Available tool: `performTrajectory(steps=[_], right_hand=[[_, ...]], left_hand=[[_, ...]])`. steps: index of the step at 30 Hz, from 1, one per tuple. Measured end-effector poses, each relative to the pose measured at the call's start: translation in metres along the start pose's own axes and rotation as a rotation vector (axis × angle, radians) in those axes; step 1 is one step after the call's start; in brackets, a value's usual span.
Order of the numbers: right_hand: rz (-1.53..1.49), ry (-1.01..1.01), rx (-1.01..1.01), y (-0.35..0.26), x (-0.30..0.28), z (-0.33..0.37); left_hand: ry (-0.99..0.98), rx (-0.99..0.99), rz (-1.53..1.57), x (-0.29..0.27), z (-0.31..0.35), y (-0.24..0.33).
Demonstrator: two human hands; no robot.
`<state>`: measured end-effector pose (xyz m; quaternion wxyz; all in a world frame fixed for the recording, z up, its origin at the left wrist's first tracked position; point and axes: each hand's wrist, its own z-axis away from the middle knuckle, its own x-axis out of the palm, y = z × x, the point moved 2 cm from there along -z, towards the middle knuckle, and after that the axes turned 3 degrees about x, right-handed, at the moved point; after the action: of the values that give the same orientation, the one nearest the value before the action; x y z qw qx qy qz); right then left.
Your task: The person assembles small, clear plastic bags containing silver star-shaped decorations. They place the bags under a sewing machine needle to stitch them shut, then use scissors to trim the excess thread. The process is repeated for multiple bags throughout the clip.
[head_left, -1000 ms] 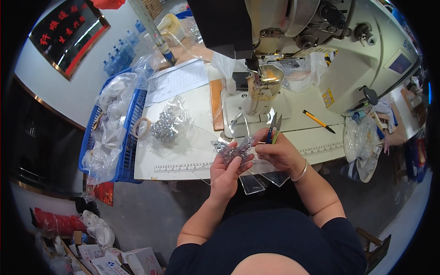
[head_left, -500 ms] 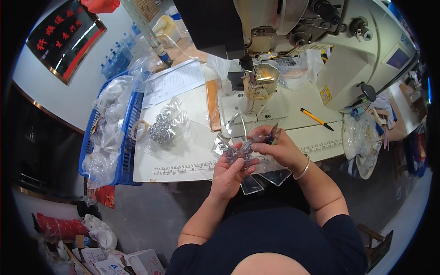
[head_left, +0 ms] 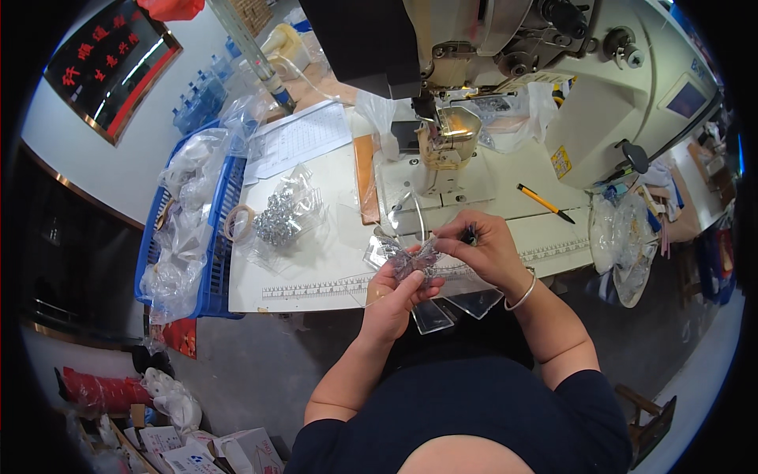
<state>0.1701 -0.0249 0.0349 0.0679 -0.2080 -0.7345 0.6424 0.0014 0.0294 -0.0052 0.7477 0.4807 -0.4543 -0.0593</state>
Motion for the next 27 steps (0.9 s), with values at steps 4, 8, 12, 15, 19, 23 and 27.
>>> performTrajectory(steps=[4,8,12,15,19,23,27], right_hand=[[-0.109,0.016,0.097,0.000,0.002,0.000],[-0.125,0.028,0.124,-0.003,0.003,0.000],[-0.126,0.022,0.098,0.001,0.003,0.000],[-0.132,0.027,0.096,0.004,0.003,-0.001],[-0.124,0.014,0.132,-0.001,0.002,-0.003],[-0.142,0.011,0.127,-0.006,0.001,-0.005],[-0.140,0.019,0.078,-0.008,0.000,-0.004]], left_hand=[[0.024,0.051,0.071,0.001,-0.001,-0.003],[0.083,0.073,0.163,0.005,-0.005,-0.008],[0.116,0.114,0.140,0.008,-0.008,-0.010],[0.087,0.147,0.117,0.006,-0.008,-0.012],[0.028,0.123,0.235,0.005,-0.008,-0.011],[0.012,0.088,0.300,0.006,-0.009,-0.010],[0.022,0.192,0.212,0.004,-0.013,-0.011]])
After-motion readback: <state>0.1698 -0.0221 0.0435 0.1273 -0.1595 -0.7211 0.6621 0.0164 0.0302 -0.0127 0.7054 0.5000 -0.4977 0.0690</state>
